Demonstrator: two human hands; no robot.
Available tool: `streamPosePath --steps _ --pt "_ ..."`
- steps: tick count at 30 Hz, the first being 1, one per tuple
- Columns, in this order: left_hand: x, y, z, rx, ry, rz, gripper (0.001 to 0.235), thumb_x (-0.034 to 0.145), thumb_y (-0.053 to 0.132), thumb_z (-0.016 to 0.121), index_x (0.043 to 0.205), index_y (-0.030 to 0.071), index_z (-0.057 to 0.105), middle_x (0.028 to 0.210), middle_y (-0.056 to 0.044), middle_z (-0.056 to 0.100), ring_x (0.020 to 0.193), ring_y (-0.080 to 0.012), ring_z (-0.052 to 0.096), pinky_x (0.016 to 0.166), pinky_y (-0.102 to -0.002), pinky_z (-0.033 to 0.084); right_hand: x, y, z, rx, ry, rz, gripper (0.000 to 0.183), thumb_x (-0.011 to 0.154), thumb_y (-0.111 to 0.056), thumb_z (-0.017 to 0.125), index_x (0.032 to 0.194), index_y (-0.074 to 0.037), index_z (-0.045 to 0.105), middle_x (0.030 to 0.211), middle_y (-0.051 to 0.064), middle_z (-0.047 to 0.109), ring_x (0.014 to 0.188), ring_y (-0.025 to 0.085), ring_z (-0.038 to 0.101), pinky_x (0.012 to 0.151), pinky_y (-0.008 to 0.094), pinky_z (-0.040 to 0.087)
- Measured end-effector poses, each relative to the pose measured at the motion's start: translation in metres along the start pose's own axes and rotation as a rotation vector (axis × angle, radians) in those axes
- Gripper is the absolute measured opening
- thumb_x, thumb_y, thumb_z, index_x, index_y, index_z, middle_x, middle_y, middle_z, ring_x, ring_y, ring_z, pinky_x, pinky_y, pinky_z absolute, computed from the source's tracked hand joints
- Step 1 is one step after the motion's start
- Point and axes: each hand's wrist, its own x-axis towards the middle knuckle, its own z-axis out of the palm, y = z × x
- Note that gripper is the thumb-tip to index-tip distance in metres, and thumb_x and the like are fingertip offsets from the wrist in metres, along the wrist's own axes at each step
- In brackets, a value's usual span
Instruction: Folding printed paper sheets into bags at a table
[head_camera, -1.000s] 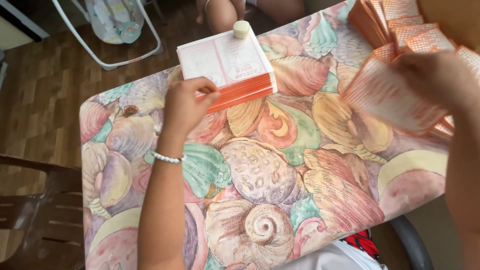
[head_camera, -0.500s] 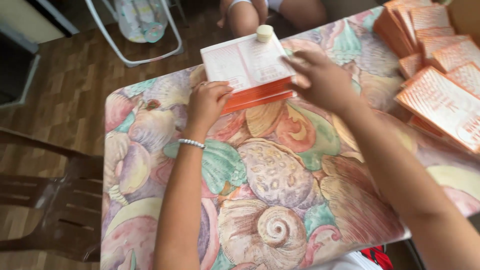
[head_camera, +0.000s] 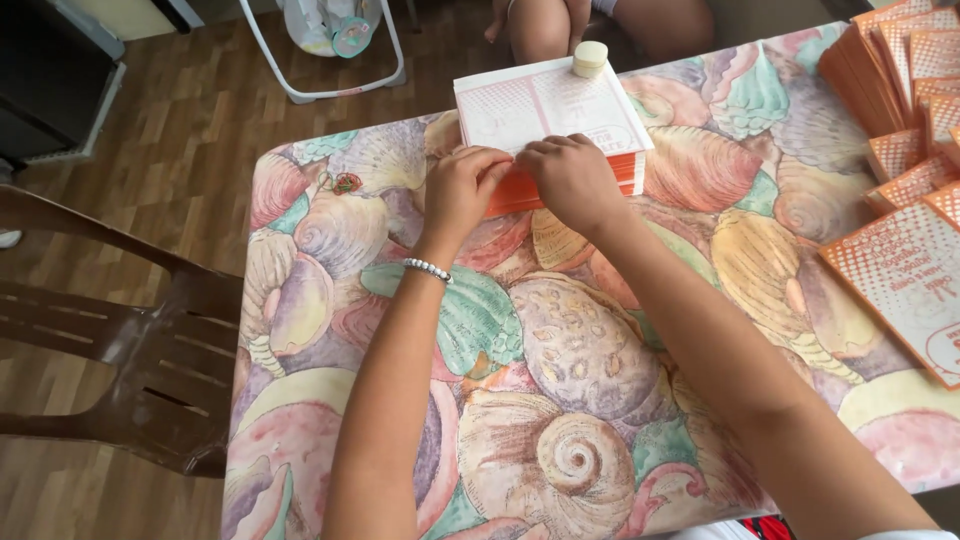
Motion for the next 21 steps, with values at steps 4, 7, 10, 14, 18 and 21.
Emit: streamPosePath --steps 4,7,10,14,18,21 --pt "-0.003 0.006 -0.002 -0.068 0.121 0.005 0.008 0.093 0.029 0.076 0.097 0.023 0.077 0.096 0.005 0.076 0.095 -0.0202 0.073 0.083 -0.032 0.058 0.000 0.005 -0.004 0.148 0.024 0.094 0.016 0.102 -0.022 0.061 0.092 -0.021 0.074 0.087 -0.005 0.075 0.087 0.018 0.076 0.082 0.035 0.056" --pt "-0.005 0.003 -0.001 -0.157 0.239 -0.042 0.016 0.083 0.033 0.088 0.089 0.021 0.078 0.091 0.004 0.076 0.089 -0.0185 0.073 0.079 -0.029 0.058 0.004 -0.002 -0.027 0.214 0.013 0.158 0.013 0.097 -0.021 0.069 0.087 -0.017 0.077 0.084 0.001 0.077 0.081 0.025 0.076 0.081 0.039 0.058" --pt "-0.008 0.008 -0.006 -0.218 0.278 -0.125 0.041 0.076 0.033 0.093 0.106 0.013 0.074 0.102 -0.006 0.075 0.094 -0.0252 0.073 0.080 -0.031 0.060 0.008 -0.006 -0.039 0.234 -0.019 0.245 0.009 0.096 -0.025 0.074 0.090 -0.018 0.078 0.085 -0.001 0.077 0.079 0.021 0.075 0.078 0.035 0.058" --pt "-0.009 0.010 -0.010 -0.202 0.299 -0.139 0.053 0.077 0.037 0.092 0.107 0.008 0.059 0.101 -0.009 0.064 0.094 -0.0306 0.071 0.076 -0.033 0.062 0.014 -0.004 -0.058 0.417 -0.088 0.399 0.013 0.100 -0.021 0.072 0.095 -0.013 0.080 0.083 0.005 0.077 0.079 0.024 0.076 0.076 0.035 0.060" --pt "-0.009 0.009 -0.017 -0.116 0.221 0.001 0.047 0.078 0.042 0.087 0.096 0.009 0.058 0.089 -0.005 0.059 0.089 -0.0293 0.070 0.070 -0.032 0.061 0.009 0.005 -0.035 0.524 0.062 0.505 0.014 0.097 -0.022 0.079 0.101 -0.009 0.080 0.079 0.009 0.076 0.076 0.032 0.075 0.068 0.042 0.060" --pt "-0.010 -0.008 -0.019 -0.007 0.042 0.112 0.022 0.085 0.035 0.083 0.094 0.016 0.077 0.096 0.001 0.068 0.097 -0.0236 0.067 0.085 -0.034 0.056 0.007 0.009 -0.026 0.538 0.075 0.572 0.014 0.096 -0.017 0.080 0.104 -0.005 0.081 0.079 0.011 0.076 0.073 0.031 0.075 0.069 0.036 0.060"
